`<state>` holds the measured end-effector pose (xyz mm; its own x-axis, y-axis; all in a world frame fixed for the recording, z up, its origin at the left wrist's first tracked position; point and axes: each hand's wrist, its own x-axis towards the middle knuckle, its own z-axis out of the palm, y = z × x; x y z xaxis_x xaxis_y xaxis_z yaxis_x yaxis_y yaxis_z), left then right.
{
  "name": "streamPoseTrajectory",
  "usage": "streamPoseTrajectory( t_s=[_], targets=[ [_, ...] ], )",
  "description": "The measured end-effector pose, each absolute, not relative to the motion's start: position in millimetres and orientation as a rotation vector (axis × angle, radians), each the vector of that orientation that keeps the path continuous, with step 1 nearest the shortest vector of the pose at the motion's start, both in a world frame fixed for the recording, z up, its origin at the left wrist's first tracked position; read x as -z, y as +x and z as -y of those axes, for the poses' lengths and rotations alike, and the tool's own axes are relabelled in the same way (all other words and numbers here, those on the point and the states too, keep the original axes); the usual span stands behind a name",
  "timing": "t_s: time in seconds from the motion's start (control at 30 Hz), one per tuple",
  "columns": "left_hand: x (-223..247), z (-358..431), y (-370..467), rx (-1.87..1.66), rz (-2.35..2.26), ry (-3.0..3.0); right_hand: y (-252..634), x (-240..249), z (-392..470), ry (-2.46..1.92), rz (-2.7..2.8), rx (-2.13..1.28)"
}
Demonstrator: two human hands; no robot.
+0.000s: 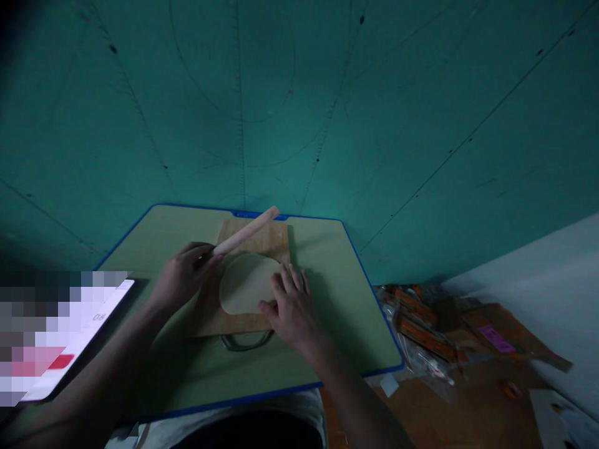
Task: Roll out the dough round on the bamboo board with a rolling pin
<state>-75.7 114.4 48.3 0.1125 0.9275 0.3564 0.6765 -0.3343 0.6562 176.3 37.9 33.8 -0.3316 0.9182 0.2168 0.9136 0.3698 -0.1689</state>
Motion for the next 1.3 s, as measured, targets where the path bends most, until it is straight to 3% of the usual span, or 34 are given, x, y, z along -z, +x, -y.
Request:
streamPoseTrajectory(
  t_s=[0.4,0.7,1.3],
  targets=[
    [-47.2,-113.9,-73.8,-1.091,-1.534,2.032,176.2,-54.7,-47.8,-1.591,2.411,-0.148],
    [-46.5,-115.9,-76.3,-1.092,-1.568,2.020,161.5,-49.5,-37.5,-1.586,2.339,-0.017],
    [-46.5,-114.6,-75.9,-1.081,-1.558,2.060,146.6,-59.1,-35.4,-1.620,2.406,-0.078]
  ],
)
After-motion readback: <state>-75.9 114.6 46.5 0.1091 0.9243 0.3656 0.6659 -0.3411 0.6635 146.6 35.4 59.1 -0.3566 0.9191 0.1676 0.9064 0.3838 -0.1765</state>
